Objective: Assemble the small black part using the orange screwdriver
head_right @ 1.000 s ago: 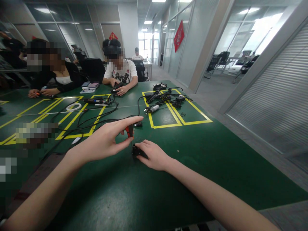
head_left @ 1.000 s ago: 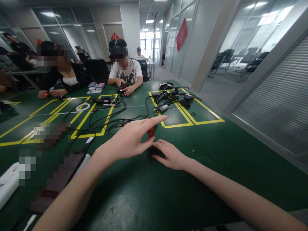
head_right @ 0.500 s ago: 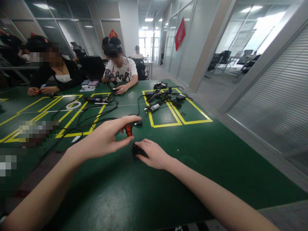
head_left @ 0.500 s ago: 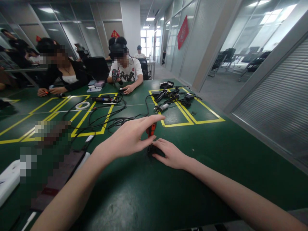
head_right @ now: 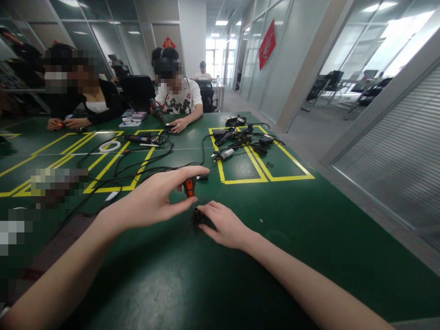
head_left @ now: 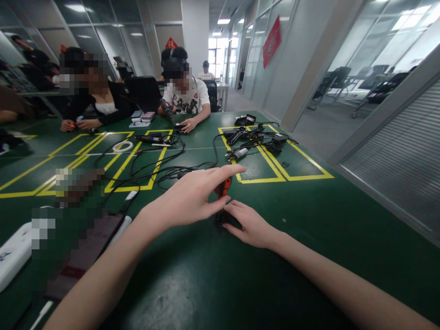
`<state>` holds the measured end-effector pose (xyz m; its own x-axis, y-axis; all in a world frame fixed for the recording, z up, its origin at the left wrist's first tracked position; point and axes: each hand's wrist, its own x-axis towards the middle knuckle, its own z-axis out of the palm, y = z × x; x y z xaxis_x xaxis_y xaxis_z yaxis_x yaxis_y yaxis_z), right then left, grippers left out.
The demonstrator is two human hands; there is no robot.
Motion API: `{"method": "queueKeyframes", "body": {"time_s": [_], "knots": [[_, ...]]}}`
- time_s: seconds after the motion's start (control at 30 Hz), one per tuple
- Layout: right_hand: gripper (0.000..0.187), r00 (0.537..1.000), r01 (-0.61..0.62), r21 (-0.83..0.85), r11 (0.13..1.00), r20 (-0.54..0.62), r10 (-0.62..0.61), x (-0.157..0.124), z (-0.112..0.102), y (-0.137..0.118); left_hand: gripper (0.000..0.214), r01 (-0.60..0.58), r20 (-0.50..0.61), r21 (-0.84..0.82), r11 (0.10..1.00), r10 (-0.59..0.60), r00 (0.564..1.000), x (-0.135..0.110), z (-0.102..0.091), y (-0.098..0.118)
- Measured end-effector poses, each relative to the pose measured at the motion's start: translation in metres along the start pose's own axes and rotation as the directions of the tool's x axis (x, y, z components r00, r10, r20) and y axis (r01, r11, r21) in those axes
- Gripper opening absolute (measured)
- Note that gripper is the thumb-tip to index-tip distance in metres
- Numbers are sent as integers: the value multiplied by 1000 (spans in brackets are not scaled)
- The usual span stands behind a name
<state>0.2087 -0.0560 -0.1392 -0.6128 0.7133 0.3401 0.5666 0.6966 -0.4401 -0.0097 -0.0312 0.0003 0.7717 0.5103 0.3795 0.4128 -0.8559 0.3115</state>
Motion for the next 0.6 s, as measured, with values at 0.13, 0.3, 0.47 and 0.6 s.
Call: {"method": "queueKeyframes", "body": {"time_s": [0.13,0.3,0.47,0.6], "knots": [[24,1000,1,7,1000,3,-1,1,-2,-1,57,2,0,10,1000,-2,1000,0,-1,0],[27,1000,0,11,1000,-2,0,0,-1,1,60,12,8,21,1000,-12,1000,0,-1,1],[31,1000,10,25,1000,-7,-10,0,2,4,60,20,17,20,1000,-21,1000,0,0,2],[30,1000,12,23,1000,-9,-12,0,1,3,59,14,13,14,1000,-14,1000,-1,1,2]]}}
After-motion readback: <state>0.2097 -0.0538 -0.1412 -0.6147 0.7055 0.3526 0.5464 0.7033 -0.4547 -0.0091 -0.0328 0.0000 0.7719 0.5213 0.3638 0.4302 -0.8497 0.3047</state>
